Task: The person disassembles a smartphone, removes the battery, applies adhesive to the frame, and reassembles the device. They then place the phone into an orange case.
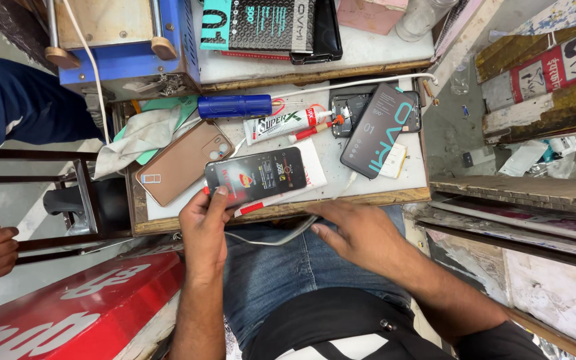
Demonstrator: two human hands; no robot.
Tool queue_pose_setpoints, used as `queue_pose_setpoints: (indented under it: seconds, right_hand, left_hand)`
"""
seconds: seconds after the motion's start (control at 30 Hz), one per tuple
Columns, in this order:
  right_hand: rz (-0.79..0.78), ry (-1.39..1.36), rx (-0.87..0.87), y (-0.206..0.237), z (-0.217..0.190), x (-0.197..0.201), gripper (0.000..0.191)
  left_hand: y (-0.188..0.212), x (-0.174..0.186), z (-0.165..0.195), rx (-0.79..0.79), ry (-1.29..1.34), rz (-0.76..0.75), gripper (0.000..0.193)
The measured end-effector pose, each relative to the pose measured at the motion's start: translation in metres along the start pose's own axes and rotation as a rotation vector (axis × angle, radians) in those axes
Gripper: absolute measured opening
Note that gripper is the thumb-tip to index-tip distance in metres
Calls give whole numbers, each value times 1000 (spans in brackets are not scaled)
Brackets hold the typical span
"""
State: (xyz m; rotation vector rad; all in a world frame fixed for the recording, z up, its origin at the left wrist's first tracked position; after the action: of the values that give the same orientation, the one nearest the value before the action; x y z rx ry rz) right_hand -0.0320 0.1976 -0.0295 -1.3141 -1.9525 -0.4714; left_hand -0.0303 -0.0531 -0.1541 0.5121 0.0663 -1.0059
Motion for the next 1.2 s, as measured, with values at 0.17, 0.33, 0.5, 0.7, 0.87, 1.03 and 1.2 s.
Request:
queue_pose_setpoints:
  seconds: [0.17,0.33,0.5,0.7,0.87,1.03,1.2]
  right_hand:
    - [98,15,91,-32,-6,5,47]
    - [69,-17,266,-73,-22,-16,73]
    - [-44,15,308,-94,-28,-40,92]
    - [-50,6,245,-85,-8,-27,91]
    - [49,20,166,-64,14,-2,73]
    - [139,286,192,-41,20,-6,57]
    - [169,383,181,-31,26,-22,62]
  left_hand:
    - [1,-3,3,30,-30,-44,22]
    - [5,-9,13,28,-108,-78,24]
    - [5,-12,22,10,-202,-104,27]
    - [0,-8,20,27,-163,-144,27]
    - [-2,-2,11,15,-153,-111,26]
    - [-1,3,9,-33,-180,-89,27]
    - [0,5,7,-46,-186,-88,28]
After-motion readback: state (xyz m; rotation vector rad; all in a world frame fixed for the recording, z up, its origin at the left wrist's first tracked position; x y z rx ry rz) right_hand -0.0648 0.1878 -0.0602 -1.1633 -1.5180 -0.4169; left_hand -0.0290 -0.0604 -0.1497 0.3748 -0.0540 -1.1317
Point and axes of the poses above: each hand's wrist, its own y-axis away from the middle knuckle, its own x-axis out of the back of the hand, z = x × y, the point moved 9 cm from there along -y, towards the middle knuckle, and after that the axes turned 11 degrees about z, right-handed, at the moved point
